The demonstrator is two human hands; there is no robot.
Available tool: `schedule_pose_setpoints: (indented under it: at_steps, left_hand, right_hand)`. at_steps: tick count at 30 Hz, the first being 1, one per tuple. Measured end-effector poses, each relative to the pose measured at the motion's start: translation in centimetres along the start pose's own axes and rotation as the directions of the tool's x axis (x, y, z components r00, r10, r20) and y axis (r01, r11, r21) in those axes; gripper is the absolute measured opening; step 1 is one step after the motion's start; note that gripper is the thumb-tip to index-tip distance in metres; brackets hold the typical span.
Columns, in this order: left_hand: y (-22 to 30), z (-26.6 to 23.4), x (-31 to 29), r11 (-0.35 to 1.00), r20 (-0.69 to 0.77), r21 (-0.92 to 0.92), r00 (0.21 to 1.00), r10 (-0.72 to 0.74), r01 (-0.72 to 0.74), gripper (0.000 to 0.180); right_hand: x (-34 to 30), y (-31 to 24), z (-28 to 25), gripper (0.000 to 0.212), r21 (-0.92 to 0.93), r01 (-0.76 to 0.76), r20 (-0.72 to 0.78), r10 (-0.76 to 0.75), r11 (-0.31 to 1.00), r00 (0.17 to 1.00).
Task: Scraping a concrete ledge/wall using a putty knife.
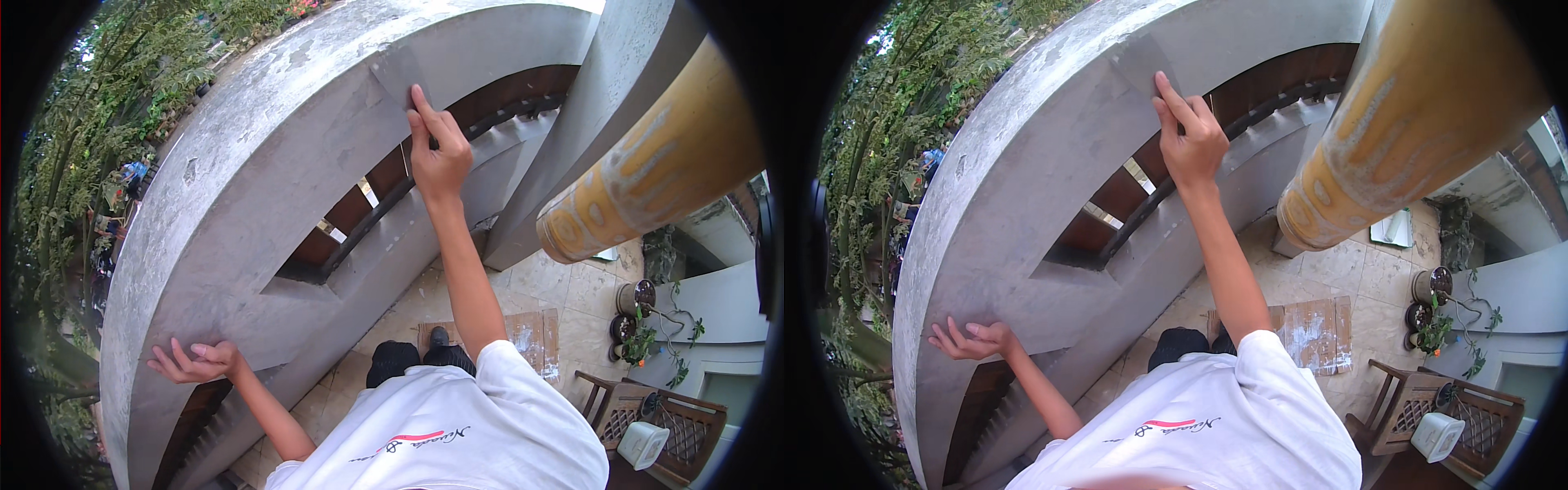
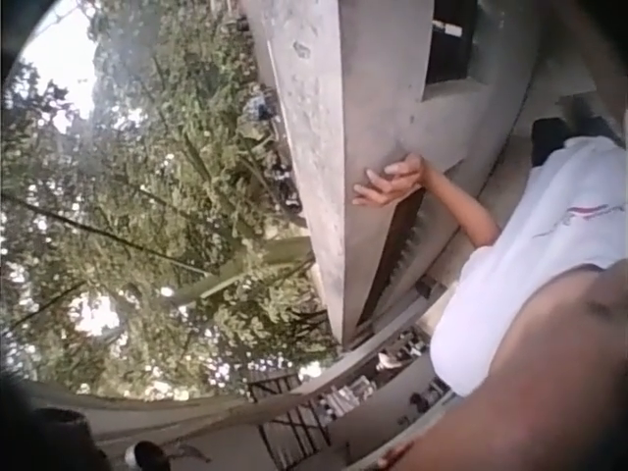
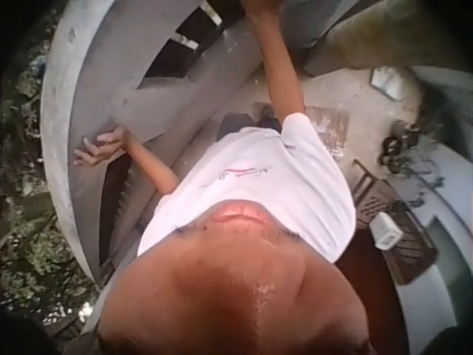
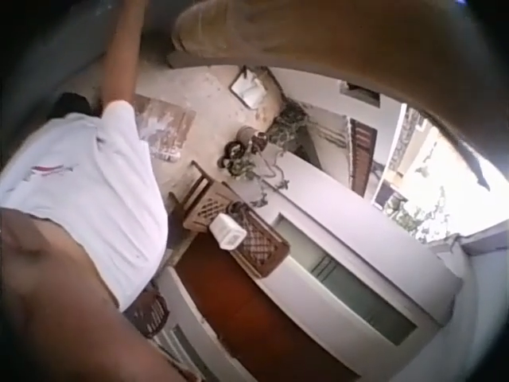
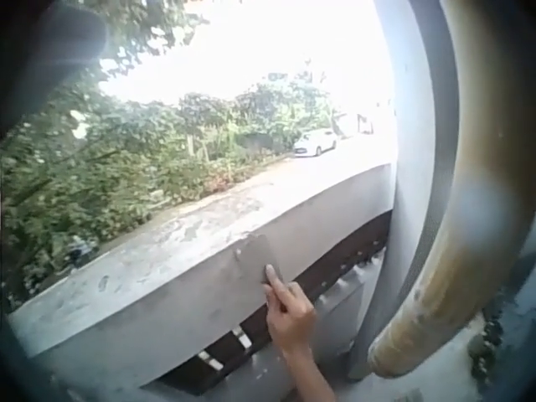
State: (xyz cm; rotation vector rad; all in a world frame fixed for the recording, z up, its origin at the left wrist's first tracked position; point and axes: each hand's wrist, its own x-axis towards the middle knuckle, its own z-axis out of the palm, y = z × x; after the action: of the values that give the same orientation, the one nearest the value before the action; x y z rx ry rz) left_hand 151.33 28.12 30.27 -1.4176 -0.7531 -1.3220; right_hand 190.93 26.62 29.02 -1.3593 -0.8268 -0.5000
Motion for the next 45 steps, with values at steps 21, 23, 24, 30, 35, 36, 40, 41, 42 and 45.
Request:
schedule_pose_setpoints:
  at_steps: [21, 23, 24, 30, 35, 36, 40, 41, 42, 45]
  left_hand:
    - [0.2, 0.1, -0.4, 1.0, -0.003, -0.009, 1.0, -0.02, 0.02, 0.035]
    - [0.2, 0.0, -0.3, 1.0, -0.001, 0.0, 1.0, -0.017, 0.017, 0.035]
    - [0.3, 0.0, -0.1, 1.0, 0.004, -0.001, 1.0, -0.015, 0.015, 0.035]
    - [0.4, 0.1, 0.2, 1.0, 0.009, -0.013, 1.0, -0.002, 0.002, 0.035]
    - [0.1, 0.1, -0.2, 0.999, 0.001, -0.032, 1.0, -0.014, 0.014, 0.034]
    - [0.0, -0.1, -0.2, 1.0, -0.003, -0.018, 1.0, -0.014, 0.014, 0.034]
    - [0.5, 0.2, -0.2, 1.0, -0.007, -0.011, 1.0, -0.015, 0.015, 0.034]
    - [0.6, 0.2, -0.1, 1.0, -0.005, -0.021, 1.0, -0.017, 0.017, 0.034]
    - [0.6, 0.2, 0.1, 1.0, -0.002, -0.023, 1.0, -0.014, 0.014, 0.034]
    - [0.3, 0.2, 0.1, 1.0, -0.025, -0.019, 1.0, -0.005, 0.005, 0.034]
  right_hand:
    - [-4.1, 0.9, -0.4, 0.029, 0.032, -0.127, 0.089, 0.124, 0.991, 0.988]
    - [-3.8, 0.7, -0.5, 0.029, 0.021, -0.117, 0.084, 0.115, 0.993, 0.99]
    - [-3.8, 0.7, -0.6, 0.029, 0.01, -0.107, 0.076, 0.106, 0.994, 0.991]
    - [-2.0, -1.8, 0.8, 0.03, 0.082, -0.107, 0.013, 0.106, 0.991, 0.994]
    - [-3.4, -0.6, -0.4, 0.031, 0.058, -0.074, 0.002, 0.074, 0.996, 0.997]
    - [-4.6, -0.3, -0.9, 0.031, 0.084, -0.113, 0.013, 0.112, 0.99, 0.994]
    - [-5.0, -1.4, -0.7, 0.03, 0.051, -0.158, 0.06, 0.155, 0.986, 0.986]
    - [-4.0, -2.1, -0.2, 0.03, -0.013, -0.131, 0.055, 0.131, 0.991, 0.99]
    - [-2.4, -2.7, 0.6, 0.03, 0.045, -0.121, 0.006, 0.121, 0.992, 0.993]
    - [-0.8, -3.2, 0.0, 0.03, 0.068, -0.058, 0.029, 0.056, 0.996, 0.998]
